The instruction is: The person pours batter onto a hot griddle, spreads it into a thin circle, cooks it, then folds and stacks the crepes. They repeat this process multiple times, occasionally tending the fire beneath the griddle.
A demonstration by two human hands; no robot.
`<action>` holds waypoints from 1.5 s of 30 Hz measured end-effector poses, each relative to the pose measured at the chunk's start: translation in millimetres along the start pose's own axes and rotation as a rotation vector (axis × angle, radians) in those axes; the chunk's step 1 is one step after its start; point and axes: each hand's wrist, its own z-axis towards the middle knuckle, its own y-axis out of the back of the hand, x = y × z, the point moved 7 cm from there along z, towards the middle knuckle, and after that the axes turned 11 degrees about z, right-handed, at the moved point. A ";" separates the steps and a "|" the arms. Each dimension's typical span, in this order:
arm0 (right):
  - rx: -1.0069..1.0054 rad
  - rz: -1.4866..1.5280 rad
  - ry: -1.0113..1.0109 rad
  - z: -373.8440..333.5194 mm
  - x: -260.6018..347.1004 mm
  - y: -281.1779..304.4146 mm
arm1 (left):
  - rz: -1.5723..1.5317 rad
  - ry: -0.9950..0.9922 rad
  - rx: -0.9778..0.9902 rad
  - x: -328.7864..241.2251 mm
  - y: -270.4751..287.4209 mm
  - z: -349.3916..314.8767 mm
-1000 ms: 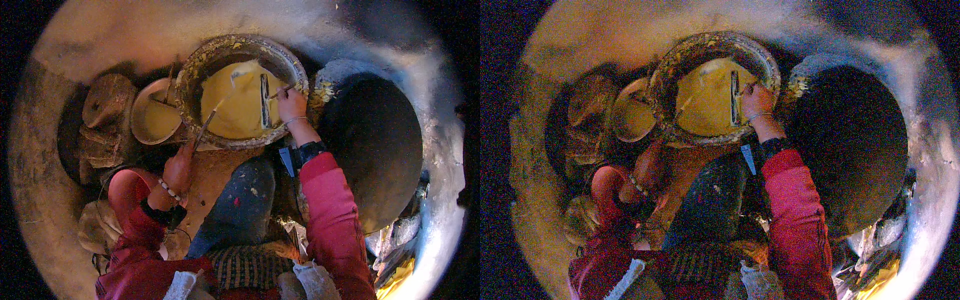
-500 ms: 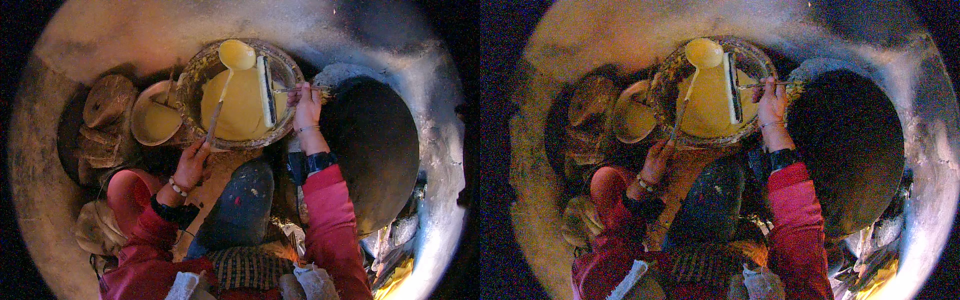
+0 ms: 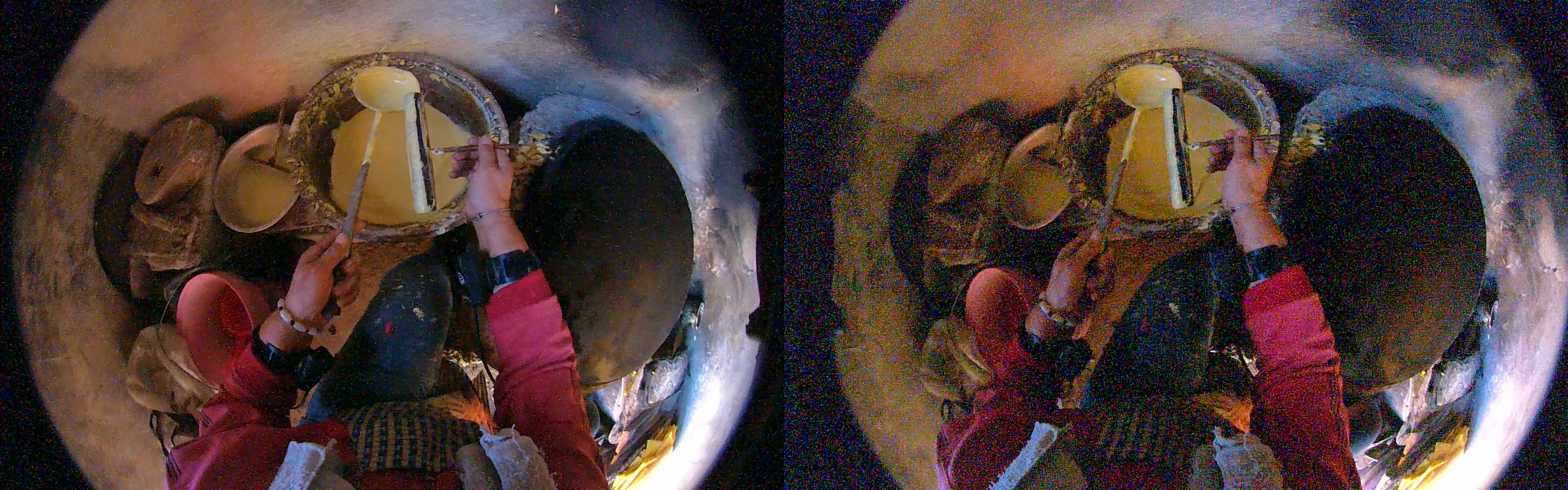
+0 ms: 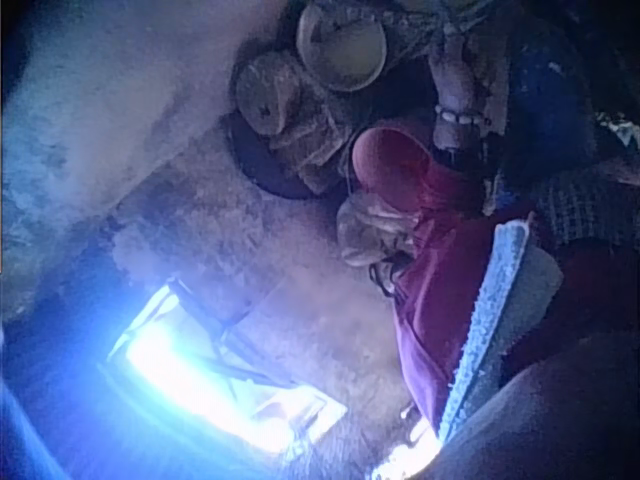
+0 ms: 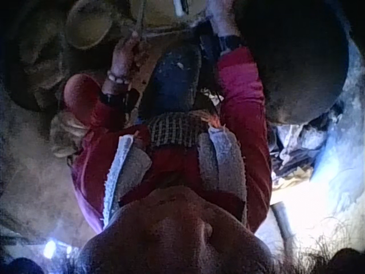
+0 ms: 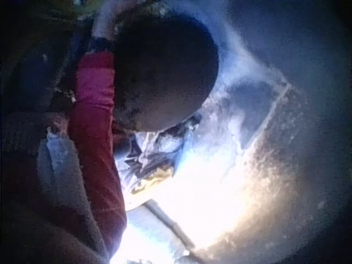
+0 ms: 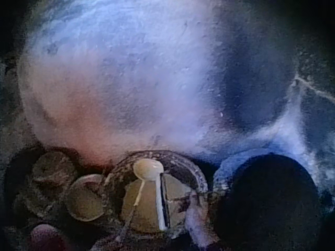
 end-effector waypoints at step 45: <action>-0.088 -0.172 0.400 -0.5 78.3 27.5 | 1.896 -0.642 -0.328 -67.9 91.6 130.7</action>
